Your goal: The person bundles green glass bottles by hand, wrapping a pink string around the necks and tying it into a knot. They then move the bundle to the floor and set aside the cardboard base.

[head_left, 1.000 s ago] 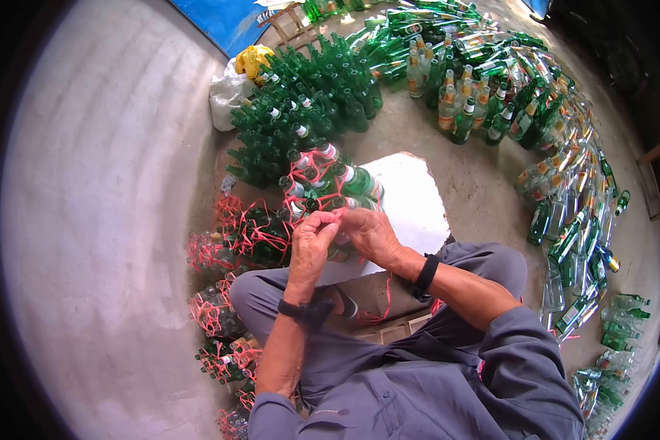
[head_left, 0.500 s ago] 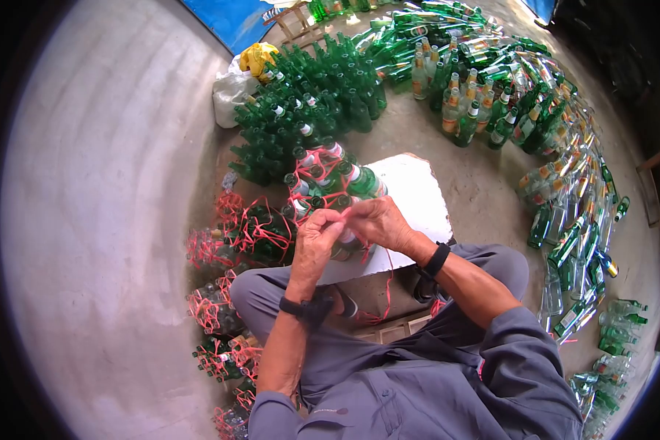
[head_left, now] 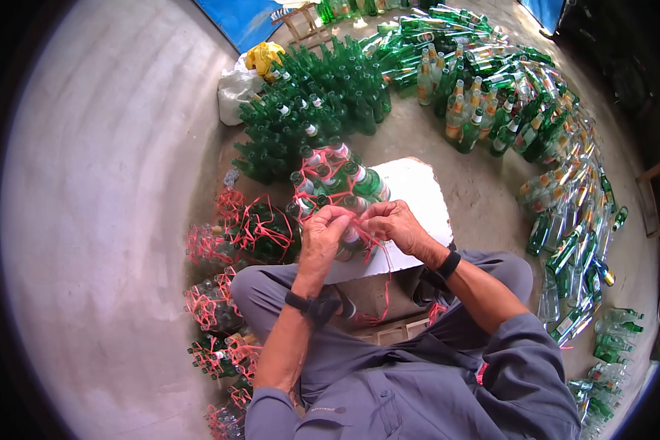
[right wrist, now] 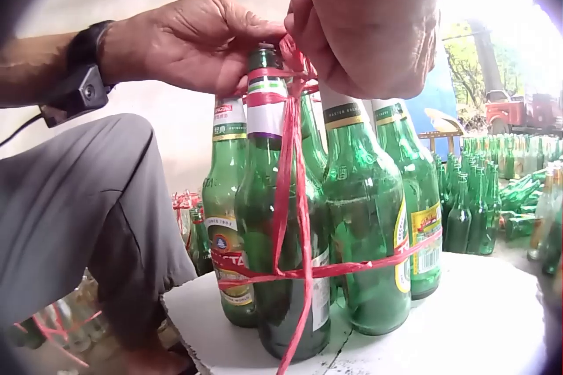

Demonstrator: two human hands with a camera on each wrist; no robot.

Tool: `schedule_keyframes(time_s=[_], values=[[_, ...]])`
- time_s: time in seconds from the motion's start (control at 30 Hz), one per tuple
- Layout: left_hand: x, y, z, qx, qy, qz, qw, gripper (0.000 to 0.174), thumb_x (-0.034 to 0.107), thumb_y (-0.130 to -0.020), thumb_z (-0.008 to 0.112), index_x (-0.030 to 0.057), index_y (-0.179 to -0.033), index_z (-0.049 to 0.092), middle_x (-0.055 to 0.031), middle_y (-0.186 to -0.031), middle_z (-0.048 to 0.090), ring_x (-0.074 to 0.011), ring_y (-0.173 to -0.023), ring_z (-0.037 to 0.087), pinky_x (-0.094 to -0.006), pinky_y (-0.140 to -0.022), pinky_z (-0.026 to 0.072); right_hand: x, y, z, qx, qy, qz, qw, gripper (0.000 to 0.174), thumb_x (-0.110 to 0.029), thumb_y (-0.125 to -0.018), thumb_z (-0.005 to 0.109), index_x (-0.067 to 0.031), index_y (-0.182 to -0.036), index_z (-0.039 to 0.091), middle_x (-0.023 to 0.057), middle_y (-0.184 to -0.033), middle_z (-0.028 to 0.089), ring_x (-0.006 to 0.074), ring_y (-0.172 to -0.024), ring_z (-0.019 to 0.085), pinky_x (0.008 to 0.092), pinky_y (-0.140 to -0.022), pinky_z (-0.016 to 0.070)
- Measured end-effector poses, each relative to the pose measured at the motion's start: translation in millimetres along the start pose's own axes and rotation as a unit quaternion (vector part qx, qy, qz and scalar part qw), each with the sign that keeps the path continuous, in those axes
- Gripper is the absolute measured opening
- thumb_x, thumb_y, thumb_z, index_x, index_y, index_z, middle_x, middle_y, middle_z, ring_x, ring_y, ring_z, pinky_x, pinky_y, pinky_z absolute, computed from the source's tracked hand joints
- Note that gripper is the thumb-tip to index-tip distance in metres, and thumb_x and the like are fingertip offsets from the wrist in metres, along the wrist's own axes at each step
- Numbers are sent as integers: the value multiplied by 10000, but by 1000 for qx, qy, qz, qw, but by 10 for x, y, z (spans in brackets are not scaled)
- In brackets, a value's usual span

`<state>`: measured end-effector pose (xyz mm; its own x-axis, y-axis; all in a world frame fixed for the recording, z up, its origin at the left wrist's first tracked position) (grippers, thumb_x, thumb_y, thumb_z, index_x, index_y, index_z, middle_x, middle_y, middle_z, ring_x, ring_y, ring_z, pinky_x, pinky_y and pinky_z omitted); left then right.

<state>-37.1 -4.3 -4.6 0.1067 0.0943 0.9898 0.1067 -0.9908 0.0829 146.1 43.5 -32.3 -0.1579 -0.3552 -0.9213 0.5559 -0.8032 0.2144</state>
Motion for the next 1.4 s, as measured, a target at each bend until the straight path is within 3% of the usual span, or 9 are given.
schedule_keyframes(time_s=[0.13,0.37,0.47,0.53,0.57,1.07,1.17,1.27,1.4], values=[[8,-42,72,-3,9,1,1000,100,31,-963,588,-10,-972,679,-59,-912,708,-110,-832,651,-258,-799,526,42,-14,-30,-30,-46,39,998,114,-137,-858,671,-31,-824,698,-19,-684,617,44,-610,535,214,-541,404],[-7,-98,140,12,-58,-4,998,100,48,-957,617,-5,-981,699,-36,-872,692,-91,-774,635,-250,-737,522,-67,86,127,-36,2,45,998,193,-183,-885,669,-51,-745,660,-31,-651,564,37,-557,459,211,-493,330],[-173,-104,196,67,-112,37,991,104,62,-927,666,7,-986,732,-48,-883,704,-132,-807,640,-281,-778,515,-94,163,163,-40,37,15,998,222,-180,-903,667,-53,-722,649,-56,-632,534,26,-564,437,217,-501,328],[-62,-75,240,75,-272,179,943,120,72,-884,709,24,-981,760,-72,-908,717,-193,-877,642,-321,-840,498,-158,258,204,-47,59,-11,997,233,-171,-911,666,-53,-711,642,-74,-625,514,18,-570,422,221,-506,324],[-21,-57,255,70,-264,152,950,135,90,-856,731,36,-974,768,-94,-927,723,-240,-933,634,-354,-883,482,-205,332,232,-69,67,-14,995,241,-156,-913,665,-51,-698,634,-87,-624,496,12,-578,407,225,-511,320],[-101,-29,206,100,-223,170,955,148,76,-870,717,65,-1011,763,-98,-928,680,-251,-920,616,-357,-844,503,-279,522,152,-115,131,-16,985,263,-94,-903,680,-24,-667,589,-91,-610,455,14,-590,375,265,-511,324],[-73,-1,227,102,-188,140,967,146,76,-884,711,67,-1022,758,-106,-958,664,-251,-912,614,-360,-844,500,-398,569,152,-108,98,27,989,245,-85,-907,678,-23,-680,608,-82,-614,476,14,-593,384,261,-512,327],[-57,12,239,98,-152,95,979,137,79,-893,707,62,-1021,753,-113,-986,657,-250,-925,617,-362,-848,500,-394,562,141,-130,111,-25,985,245,-81,-909,672,-16,-680,615,-75,-611,484,15,-580,390,248,-507,316],[-97,4,218,101,-169,124,972,127,74,-897,701,56,-1013,749,-112,-967,669,-257,-942,620,-361,-853,501,-512,573,119,-120,16,24,992,278,-66,-905,653,-20,-642,579,-50,-603,497,29,-548,401,239,-491,302]])
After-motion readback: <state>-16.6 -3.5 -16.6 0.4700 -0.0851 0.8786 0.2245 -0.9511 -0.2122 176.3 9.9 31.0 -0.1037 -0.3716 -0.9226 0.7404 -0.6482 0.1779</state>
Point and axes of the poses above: each hand's wrist, its own y-axis away from the middle knuckle, its own z-axis out of the palm, x = y × z, the point moved 1 cm from there along -y, towards the middle knuckle
